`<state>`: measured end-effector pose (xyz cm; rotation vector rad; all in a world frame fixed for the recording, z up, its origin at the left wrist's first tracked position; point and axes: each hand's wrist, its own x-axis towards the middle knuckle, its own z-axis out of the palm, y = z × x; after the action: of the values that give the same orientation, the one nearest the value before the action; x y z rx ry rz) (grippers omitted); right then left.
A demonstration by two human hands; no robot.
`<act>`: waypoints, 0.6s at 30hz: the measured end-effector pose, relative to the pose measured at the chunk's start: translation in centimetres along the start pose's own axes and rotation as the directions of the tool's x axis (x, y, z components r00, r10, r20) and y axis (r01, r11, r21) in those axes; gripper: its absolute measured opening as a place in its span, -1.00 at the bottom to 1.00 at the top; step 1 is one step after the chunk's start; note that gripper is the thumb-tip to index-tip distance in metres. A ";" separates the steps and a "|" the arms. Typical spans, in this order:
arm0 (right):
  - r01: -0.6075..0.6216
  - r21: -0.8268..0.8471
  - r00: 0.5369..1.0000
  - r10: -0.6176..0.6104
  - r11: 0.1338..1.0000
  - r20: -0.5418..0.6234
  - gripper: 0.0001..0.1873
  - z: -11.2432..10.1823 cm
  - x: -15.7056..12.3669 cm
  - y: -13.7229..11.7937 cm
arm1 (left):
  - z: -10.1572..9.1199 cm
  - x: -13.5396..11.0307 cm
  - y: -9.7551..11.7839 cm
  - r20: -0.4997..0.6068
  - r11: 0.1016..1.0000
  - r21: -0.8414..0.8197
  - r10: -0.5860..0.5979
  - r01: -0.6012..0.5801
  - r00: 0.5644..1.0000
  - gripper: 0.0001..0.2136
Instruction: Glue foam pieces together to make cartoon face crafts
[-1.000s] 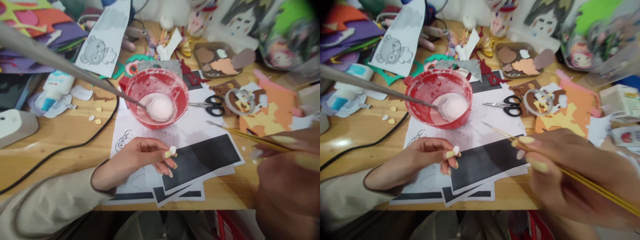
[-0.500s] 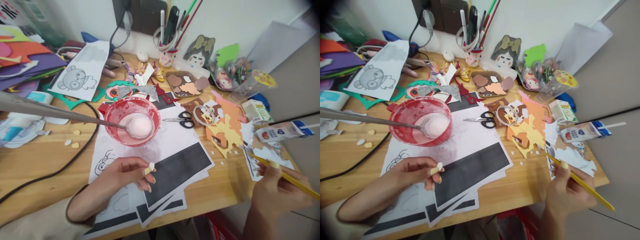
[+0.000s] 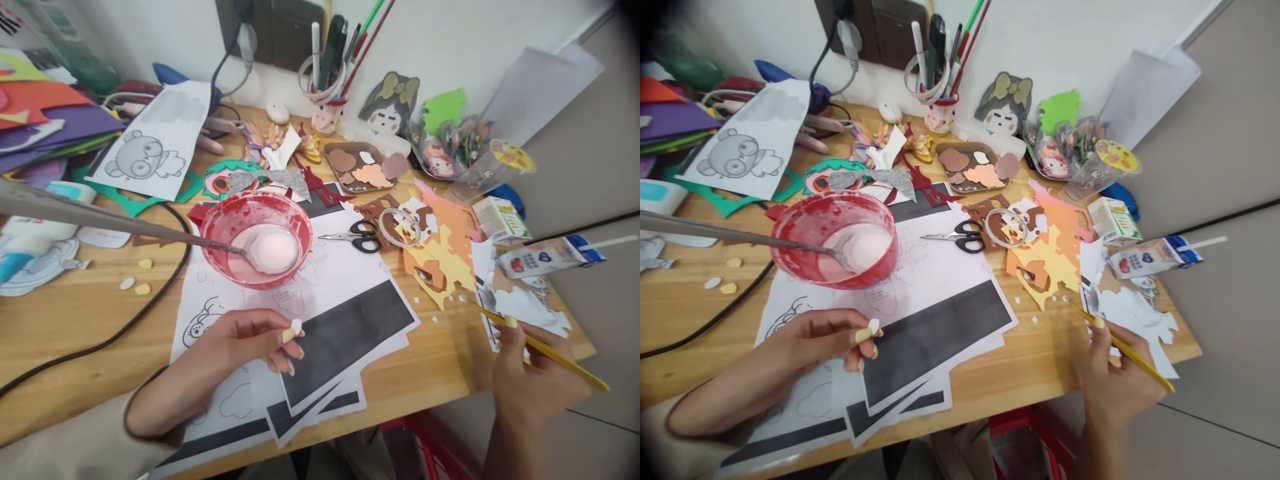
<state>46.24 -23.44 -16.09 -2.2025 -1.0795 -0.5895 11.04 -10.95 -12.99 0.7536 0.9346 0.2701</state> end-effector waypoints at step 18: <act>0.166 -0.123 0.983 -0.155 0.978 0.095 -0.69 -0.8 -0.2 0.2 | 0.2 -0.1 0.6 -0.031 0.998 0.057 0.005 -0.003 1.000 -0.80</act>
<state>46.17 -24.23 -15.71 -2.2842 -1.3061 -0.6585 11.25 -10.63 -12.45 0.8057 0.9741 0.2599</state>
